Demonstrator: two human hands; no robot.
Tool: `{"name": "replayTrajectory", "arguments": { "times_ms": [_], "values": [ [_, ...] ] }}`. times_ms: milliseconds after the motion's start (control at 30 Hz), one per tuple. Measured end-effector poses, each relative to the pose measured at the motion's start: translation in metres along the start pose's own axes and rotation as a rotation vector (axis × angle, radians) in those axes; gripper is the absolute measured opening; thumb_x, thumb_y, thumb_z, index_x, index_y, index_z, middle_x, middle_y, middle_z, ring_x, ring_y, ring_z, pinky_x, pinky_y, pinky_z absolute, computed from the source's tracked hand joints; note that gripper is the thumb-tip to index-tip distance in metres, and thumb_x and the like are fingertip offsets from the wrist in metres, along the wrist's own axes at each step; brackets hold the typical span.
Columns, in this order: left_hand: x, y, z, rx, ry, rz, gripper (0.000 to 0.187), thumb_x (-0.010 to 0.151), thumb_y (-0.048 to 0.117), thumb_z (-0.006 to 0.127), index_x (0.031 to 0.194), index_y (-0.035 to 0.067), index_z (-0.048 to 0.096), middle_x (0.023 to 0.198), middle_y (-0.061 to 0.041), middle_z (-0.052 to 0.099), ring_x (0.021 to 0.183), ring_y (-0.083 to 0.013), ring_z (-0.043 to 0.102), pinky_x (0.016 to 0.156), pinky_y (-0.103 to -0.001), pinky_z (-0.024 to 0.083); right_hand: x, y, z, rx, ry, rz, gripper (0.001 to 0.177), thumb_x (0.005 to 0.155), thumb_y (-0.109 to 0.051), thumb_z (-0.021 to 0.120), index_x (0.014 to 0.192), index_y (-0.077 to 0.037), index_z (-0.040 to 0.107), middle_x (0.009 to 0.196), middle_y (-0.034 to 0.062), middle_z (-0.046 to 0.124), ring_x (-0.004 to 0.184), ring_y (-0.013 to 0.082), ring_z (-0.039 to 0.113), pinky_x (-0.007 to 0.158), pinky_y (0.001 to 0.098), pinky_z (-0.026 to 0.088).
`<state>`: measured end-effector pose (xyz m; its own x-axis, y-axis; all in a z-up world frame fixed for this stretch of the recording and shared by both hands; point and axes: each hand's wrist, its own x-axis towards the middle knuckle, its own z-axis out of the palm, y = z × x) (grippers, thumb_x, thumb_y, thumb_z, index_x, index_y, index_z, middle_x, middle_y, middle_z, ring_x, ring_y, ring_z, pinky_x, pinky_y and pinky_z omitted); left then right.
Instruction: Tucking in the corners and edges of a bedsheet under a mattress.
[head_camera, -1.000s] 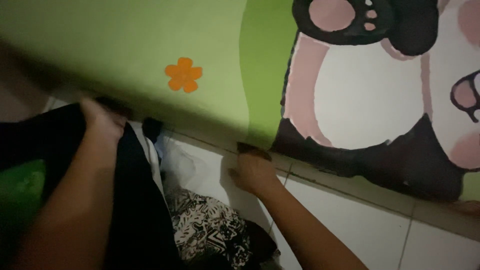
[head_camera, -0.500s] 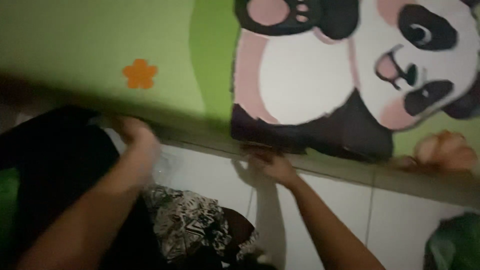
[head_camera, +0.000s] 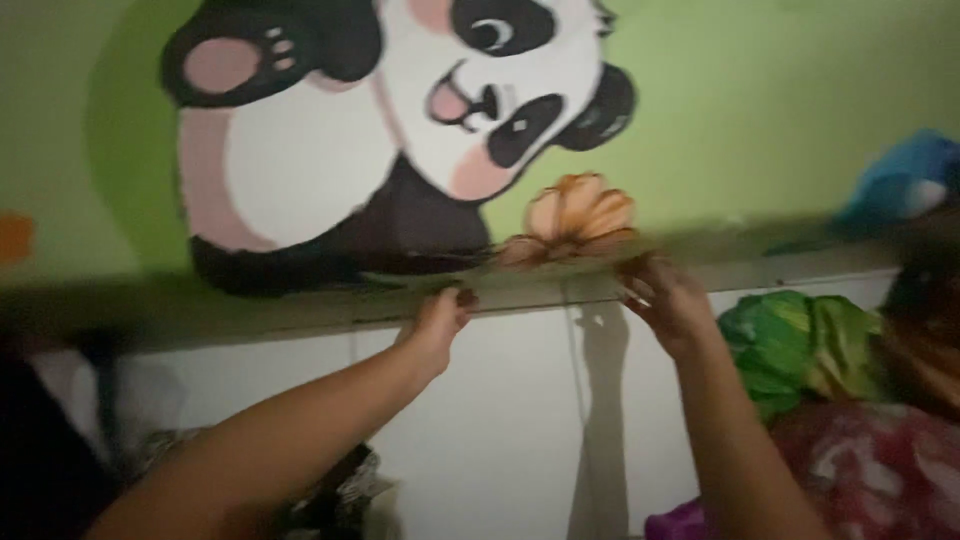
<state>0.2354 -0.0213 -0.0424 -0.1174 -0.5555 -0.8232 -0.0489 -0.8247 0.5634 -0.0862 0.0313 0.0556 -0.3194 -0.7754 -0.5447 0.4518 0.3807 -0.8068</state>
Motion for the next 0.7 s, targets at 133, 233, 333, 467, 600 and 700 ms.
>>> {"name": "replayTrajectory", "arguments": {
  "times_ms": [133, 233, 333, 467, 600, 700],
  "values": [
    [0.006, -0.027, 0.035, -0.191, 0.026, 0.166, 0.03, 0.102, 0.033, 0.042, 0.1, 0.012, 0.064, 0.094, -0.001, 0.062, 0.089, -0.0178, 0.05, 0.095, -0.039, 0.04, 0.03, 0.003, -0.023, -0.211, 0.074, -0.053, 0.039, 0.1, -0.023, 0.059, 0.126, 0.005, 0.057, 0.115, 0.0175, 0.068, 0.104, 0.0271, 0.065, 0.088, 0.04, 0.052],
    [0.05, -0.042, 0.047, -0.171, 0.111, 0.202, 0.031, 0.106, 0.034, 0.043, 0.095, 0.009, 0.057, 0.085, -0.003, 0.052, 0.082, -0.0202, 0.043, 0.082, -0.04, 0.037, 0.041, 0.004, -0.022, -0.254, 0.172, -0.092, 0.033, 0.1, -0.021, 0.058, 0.115, 0.007, 0.066, 0.106, 0.0173, 0.071, 0.095, 0.0281, 0.065, 0.078, 0.0391, 0.053],
    [-0.002, -0.001, 0.073, -0.116, 0.142, 0.17, 0.033, 0.105, 0.037, 0.049, 0.095, 0.008, 0.061, 0.083, -0.004, 0.052, 0.079, -0.0197, 0.043, 0.076, -0.037, 0.037, 0.037, 0.001, -0.026, -0.192, 0.142, -0.015, 0.037, 0.095, -0.025, 0.061, 0.118, 0.003, 0.065, 0.108, 0.0148, 0.072, 0.097, 0.0267, 0.067, 0.079, 0.0411, 0.054],
    [-0.008, 0.012, 0.102, -0.255, -0.247, 0.198, 0.04, 0.096, 0.04, 0.065, 0.12, 0.009, 0.066, 0.105, -0.001, 0.07, 0.097, -0.0177, 0.055, 0.085, -0.035, 0.041, 0.055, 0.015, -0.069, -0.104, -0.011, 0.249, 0.042, 0.1, -0.04, 0.07, 0.126, -0.011, 0.052, 0.116, 0.0134, 0.059, 0.109, 0.0241, 0.063, 0.092, 0.041, 0.055],
    [-0.068, 0.073, 0.16, 0.007, -0.379, 0.029, 0.089, 0.094, 0.07, 0.053, 0.156, 0.01, 0.034, 0.128, 0.001, 0.067, 0.125, -0.0194, 0.053, 0.107, -0.044, 0.034, 0.039, -0.012, -0.057, -0.041, -0.16, 0.168, 0.042, 0.09, -0.043, 0.067, 0.117, -0.013, 0.056, 0.111, 0.0087, 0.075, 0.101, 0.0194, 0.073, 0.087, 0.0375, 0.058],
    [-0.084, 0.084, 0.193, 0.0, -0.383, 0.112, 0.094, 0.09, 0.075, 0.045, 0.147, 0.001, 0.035, 0.121, -0.01, 0.073, 0.122, -0.0207, 0.064, 0.113, -0.043, 0.043, 0.049, 0.008, -0.059, -0.126, -0.163, -0.042, 0.041, 0.097, -0.037, 0.073, 0.103, 0.003, 0.068, 0.084, 0.0115, 0.067, 0.071, 0.0182, 0.057, 0.067, 0.0345, 0.049]
  ]
}}
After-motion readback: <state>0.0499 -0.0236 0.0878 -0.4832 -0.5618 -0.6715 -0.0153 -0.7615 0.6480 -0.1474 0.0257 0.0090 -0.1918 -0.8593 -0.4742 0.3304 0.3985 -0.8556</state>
